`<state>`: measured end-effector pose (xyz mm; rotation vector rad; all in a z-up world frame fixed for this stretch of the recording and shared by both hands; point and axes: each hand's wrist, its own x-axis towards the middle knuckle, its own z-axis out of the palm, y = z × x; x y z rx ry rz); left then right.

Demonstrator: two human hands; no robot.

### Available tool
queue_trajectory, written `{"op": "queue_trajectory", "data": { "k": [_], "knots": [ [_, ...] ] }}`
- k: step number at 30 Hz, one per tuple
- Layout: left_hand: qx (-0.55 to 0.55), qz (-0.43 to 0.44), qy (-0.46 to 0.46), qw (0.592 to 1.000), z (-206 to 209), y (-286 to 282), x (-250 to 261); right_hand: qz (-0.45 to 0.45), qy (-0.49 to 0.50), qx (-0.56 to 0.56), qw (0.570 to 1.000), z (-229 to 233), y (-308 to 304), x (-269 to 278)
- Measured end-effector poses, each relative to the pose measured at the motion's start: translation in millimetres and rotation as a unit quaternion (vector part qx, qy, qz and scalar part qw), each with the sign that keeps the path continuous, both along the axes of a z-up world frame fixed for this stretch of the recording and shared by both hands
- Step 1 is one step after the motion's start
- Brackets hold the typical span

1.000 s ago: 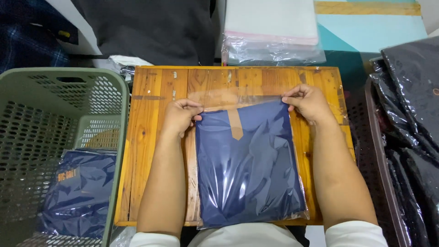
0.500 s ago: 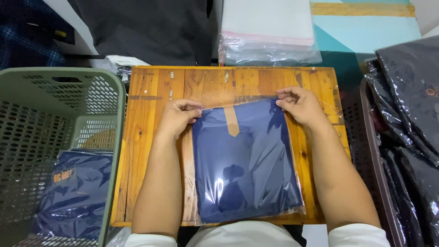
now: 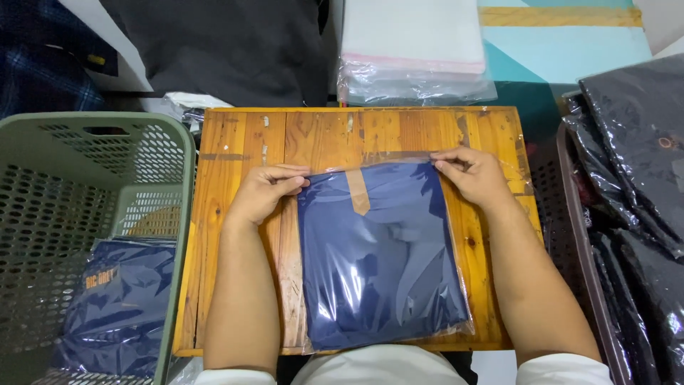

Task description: Folding shirts and placing them into clear plastic bags for final packaging.

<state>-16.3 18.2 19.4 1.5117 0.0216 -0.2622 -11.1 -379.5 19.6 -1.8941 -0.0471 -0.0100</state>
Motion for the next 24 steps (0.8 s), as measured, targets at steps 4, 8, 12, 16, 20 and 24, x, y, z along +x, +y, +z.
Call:
{"op": "queue_trajectory", "data": {
  "k": [4,8,12,16,20,24],
  "knots": [
    [-0.016,-0.011,0.005,1.0,3.0,3.0,-2.3,0.017,-0.044,-0.07,0.996,3.3,0.1,-1.4],
    [-0.038,-0.008,-0.008,0.999,-1.7,5.8,-1.5,0.042,-0.08,-0.127,0.988,4.9,-4.2,-1.4],
    [-0.014,-0.04,-0.042,0.998,-9.1,12.2,0.7,0.067,-0.096,-0.13,0.985,11.4,-2.6,-8.4],
    [0.026,-0.06,-0.053,0.996,-1.5,15.1,-0.6,0.082,-0.094,-0.143,0.982,18.5,-2.1,-11.6],
    [0.039,-0.076,-0.051,0.995,-1.6,18.6,-0.5,0.094,-0.101,-0.16,0.977,17.0,-3.4,-11.4],
    [0.04,-0.088,-0.049,0.994,-3.3,17.5,-0.9,0.1,-0.098,-0.185,0.973,18.7,-4.0,-13.5]
  ]
}}
